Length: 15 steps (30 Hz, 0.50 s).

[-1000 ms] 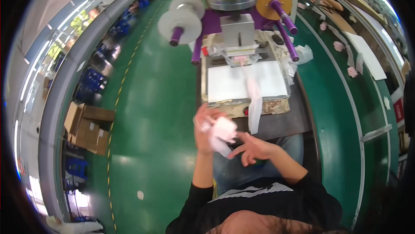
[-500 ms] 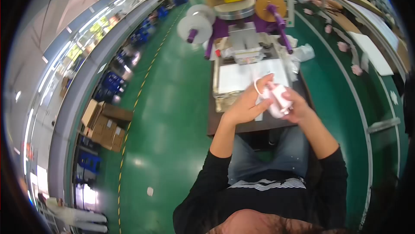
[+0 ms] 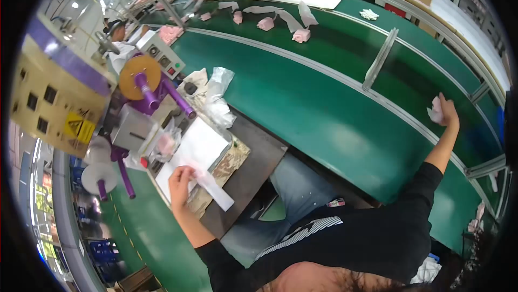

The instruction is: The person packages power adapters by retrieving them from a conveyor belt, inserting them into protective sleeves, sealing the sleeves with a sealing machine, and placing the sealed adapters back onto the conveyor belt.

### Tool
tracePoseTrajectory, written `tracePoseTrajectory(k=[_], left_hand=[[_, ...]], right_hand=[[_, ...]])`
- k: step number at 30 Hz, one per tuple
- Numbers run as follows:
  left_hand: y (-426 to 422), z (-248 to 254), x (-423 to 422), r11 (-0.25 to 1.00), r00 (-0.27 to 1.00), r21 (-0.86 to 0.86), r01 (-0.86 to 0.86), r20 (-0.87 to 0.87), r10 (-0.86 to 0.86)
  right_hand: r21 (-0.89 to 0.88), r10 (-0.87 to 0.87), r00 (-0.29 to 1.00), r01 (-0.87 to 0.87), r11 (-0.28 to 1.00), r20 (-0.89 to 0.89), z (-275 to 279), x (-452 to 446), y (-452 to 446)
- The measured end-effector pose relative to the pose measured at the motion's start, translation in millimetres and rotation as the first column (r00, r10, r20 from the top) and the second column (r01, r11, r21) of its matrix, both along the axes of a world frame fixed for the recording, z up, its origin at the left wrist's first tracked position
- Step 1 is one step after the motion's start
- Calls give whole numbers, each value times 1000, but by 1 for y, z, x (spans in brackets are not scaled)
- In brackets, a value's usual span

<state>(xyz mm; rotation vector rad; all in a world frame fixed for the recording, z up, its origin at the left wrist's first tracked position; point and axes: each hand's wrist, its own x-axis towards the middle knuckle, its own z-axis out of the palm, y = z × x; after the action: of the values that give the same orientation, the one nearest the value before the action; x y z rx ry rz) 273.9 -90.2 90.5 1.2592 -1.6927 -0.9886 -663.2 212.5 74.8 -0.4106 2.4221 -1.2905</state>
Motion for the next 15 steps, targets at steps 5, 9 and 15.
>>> tracePoseTrajectory(k=[5, 9, 15], left_hand=[[-57, -42, 9, 878, 872, -143, -457, 125, 474], [-60, -35, -42, 730, 656, -298, -615, 321, 683], [-55, -42, -35, 732, 628, -260, -630, 383, 677]], right_hand=[[576, 171, 904, 95, 812, -391, 81, 32, -123], [483, 503, 636, -224, 846, -586, 112, 133, -325], [600, 746, -58, -638, 483, -663, -12, 166, -559]])
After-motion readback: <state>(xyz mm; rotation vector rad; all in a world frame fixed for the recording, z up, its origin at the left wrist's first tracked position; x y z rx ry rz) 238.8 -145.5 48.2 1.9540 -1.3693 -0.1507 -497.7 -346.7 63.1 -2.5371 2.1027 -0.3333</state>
